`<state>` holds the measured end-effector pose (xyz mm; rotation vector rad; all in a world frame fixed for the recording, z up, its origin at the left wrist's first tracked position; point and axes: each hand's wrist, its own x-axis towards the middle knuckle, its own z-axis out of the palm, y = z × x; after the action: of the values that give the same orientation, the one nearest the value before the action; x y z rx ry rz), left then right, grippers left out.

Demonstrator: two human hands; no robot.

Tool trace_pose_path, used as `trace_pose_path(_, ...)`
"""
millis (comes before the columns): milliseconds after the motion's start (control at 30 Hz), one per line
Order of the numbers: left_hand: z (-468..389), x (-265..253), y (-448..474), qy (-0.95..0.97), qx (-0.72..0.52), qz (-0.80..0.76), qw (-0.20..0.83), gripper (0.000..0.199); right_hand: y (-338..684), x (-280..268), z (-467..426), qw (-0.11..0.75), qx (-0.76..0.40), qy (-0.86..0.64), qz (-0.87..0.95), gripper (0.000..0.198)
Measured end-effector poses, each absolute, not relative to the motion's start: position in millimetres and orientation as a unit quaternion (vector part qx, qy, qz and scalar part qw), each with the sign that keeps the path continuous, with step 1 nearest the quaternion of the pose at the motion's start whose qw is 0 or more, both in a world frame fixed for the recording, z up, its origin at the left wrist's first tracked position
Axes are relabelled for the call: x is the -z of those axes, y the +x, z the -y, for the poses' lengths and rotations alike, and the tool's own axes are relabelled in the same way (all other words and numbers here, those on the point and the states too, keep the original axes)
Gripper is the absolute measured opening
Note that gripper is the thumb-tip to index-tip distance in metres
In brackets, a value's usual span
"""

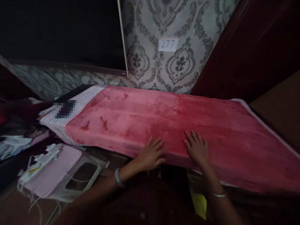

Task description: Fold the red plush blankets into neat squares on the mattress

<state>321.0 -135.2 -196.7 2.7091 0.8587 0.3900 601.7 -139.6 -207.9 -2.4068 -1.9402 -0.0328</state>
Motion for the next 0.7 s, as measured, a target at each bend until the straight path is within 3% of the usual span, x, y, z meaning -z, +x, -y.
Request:
trace_pose_path(133,132,184,308,0.931,-0.178,-0.252,0.194,0.047,605,216,139,0.033,0.03,-0.772,0.634,0.058)
trace_pose_path(367,75,181,263,0.838,-0.126,-0.528,0.057,0.066,607,221,140,0.035,0.039,-0.769,0.638,0.062)
trace_pose_path(700,75,199,230,0.819,-0.073,-0.567,0.038,0.068,619,240,140,0.102,0.039,-0.745,0.658,0.071)
